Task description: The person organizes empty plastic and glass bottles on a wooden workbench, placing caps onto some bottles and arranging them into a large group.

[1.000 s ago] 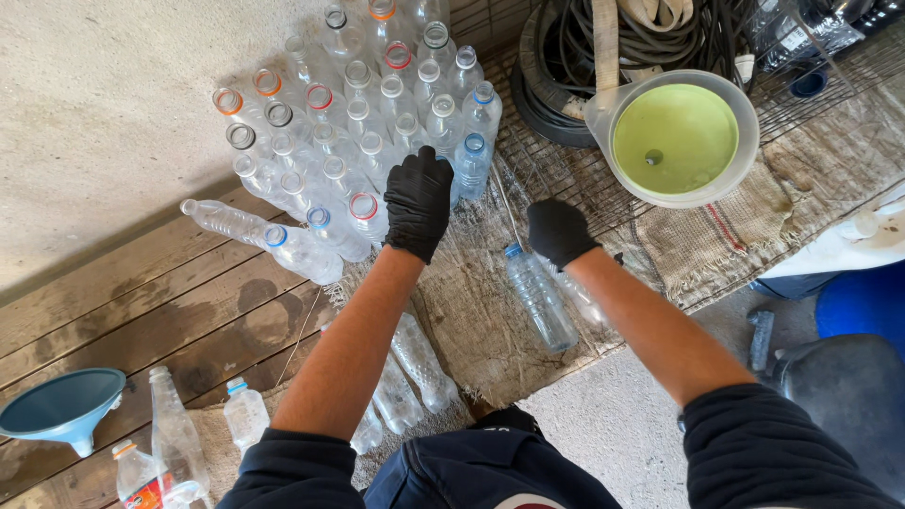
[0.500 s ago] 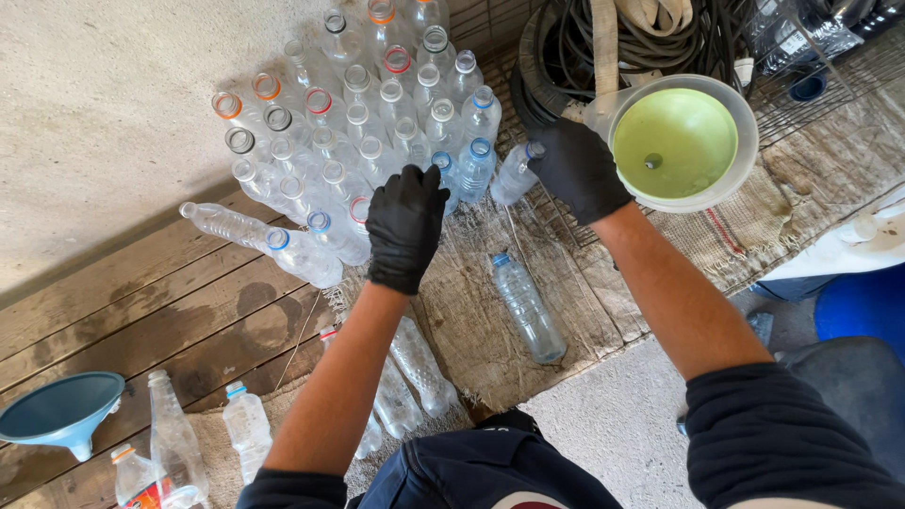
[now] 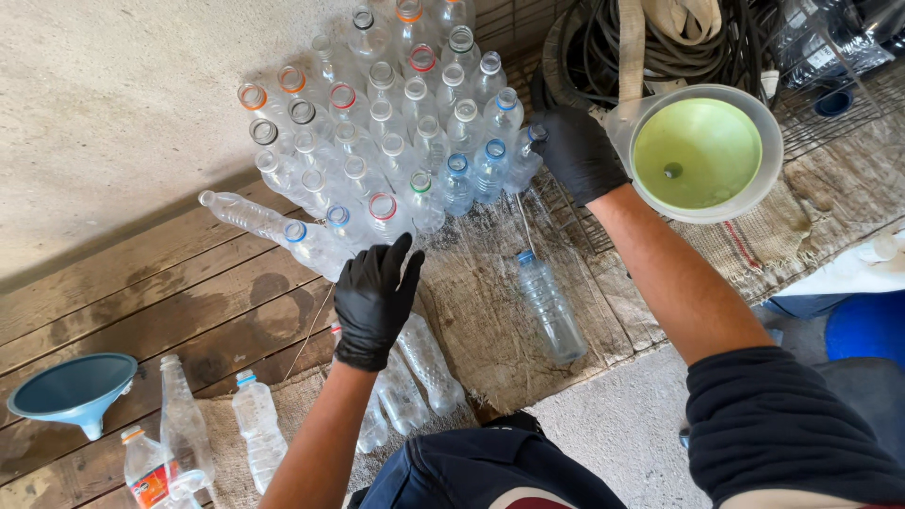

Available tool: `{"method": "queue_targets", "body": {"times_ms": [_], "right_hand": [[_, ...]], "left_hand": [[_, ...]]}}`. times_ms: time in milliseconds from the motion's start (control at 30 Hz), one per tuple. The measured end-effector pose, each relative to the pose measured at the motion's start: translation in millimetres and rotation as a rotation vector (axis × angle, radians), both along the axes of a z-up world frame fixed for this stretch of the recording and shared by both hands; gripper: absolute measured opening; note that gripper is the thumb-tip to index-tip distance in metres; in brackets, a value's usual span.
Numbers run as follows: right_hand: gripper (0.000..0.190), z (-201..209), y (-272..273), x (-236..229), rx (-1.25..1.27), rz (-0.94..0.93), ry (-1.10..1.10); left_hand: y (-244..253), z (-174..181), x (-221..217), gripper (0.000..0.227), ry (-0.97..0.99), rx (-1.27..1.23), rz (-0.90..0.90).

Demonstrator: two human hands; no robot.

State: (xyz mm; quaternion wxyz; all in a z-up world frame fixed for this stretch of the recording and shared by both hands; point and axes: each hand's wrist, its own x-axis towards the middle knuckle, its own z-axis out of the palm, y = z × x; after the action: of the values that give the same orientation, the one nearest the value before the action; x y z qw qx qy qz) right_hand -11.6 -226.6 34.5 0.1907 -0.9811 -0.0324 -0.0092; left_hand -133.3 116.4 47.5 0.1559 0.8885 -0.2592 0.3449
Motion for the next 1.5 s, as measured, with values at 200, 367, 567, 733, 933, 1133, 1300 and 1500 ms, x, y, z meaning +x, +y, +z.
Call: {"method": "queue_targets", "body": {"times_ms": [200,367,567,733,933,1133,1300,1500], "right_hand": [[0.054,8.2,-0.8,-7.7,-0.061,-0.016,-0.112],[0.071,26.2,-2.4,-51.0,0.182,-0.095,-0.187],[0.048,-12.4,-47.0,-118.3,0.172,-0.157,-0.278],[0.043,-22.3,-45.4,-195.6,0.225,-0.298,-0.036],[0.036,-19.8,-44.0,-257.3,0.161,-0.621,0.252],[0.030,-35.7,-59.3,-309.5,0.045,-0.721,0.234],[0.024,-31.5,-43.8,-310.8,0.001,-0.682,0.170],[0.032,-13.7,-3.7,-272.2,0.073,-0.744,0.323]], "left_hand": [[41.7,-6.6,-22.4,0.028,0.017,-0.038,0.046],[88.9,-13.9,-32.8,0.012,0.167,-0.385,0.269],[220.1,-110.4,34.7,0.029,0.843,-0.863,0.775],[253.5,-125.6,99.9,0.053,1.075,-1.087,0.831],[245.6,-101.5,170.7,0.077,1.217,-0.966,0.968],[241.8,-125.5,209.6,0.069,1.316,-0.916,0.997],[255.5,-131.2,192.0,0.049,1.231,-1.222,0.830],[231.0,-72.7,123.6,0.047,1.067,-1.235,0.354]]}}
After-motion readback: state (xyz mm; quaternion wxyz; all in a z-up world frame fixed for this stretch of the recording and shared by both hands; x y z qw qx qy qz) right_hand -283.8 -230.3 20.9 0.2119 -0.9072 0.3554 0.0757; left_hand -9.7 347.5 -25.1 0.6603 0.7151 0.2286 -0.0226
